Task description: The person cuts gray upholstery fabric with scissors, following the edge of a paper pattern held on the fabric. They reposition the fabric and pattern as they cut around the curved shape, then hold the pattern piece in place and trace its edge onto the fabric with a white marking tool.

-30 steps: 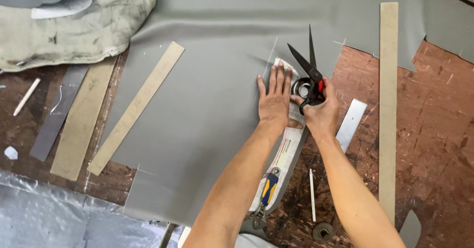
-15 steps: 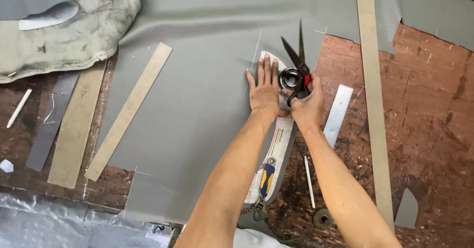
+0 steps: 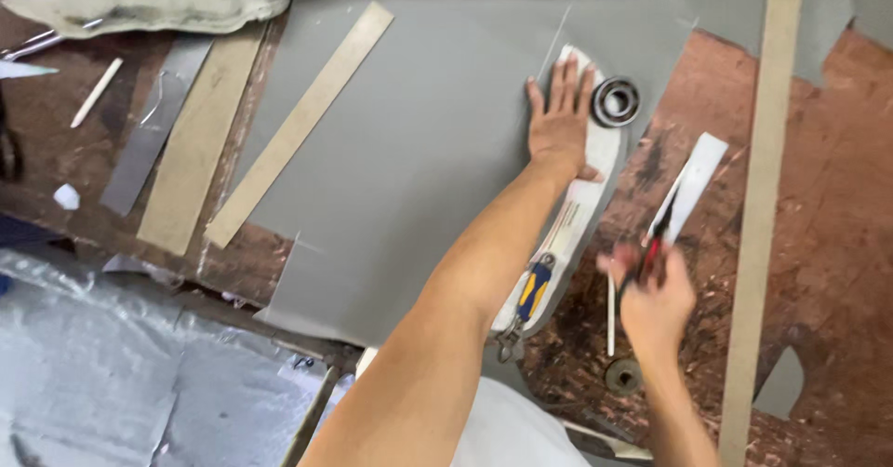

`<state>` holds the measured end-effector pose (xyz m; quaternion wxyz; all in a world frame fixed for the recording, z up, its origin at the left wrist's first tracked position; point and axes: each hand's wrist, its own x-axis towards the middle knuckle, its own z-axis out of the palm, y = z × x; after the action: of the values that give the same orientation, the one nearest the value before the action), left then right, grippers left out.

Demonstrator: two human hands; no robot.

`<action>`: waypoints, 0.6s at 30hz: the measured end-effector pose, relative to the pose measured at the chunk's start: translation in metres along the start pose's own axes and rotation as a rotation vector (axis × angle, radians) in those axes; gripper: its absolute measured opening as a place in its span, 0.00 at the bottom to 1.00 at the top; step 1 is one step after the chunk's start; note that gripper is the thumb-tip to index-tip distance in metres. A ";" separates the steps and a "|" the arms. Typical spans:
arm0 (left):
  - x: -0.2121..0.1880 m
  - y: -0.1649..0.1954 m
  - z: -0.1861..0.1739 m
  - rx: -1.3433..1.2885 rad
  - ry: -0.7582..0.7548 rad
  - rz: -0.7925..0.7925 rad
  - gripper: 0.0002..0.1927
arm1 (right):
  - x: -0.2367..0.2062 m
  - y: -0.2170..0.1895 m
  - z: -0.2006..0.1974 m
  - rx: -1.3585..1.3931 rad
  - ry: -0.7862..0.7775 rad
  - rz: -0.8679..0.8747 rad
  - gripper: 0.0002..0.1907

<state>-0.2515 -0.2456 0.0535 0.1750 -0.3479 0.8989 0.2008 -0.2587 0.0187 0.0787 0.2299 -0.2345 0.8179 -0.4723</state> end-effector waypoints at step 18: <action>-0.096 0.023 -0.002 -0.055 0.384 -0.047 0.78 | 0.040 0.072 -0.057 -0.069 0.231 0.085 0.16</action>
<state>-0.2005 -0.1775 0.1043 -0.0048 -0.4052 0.9016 0.1512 -0.3361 0.0642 0.0349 0.1458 -0.1512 0.8640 -0.4576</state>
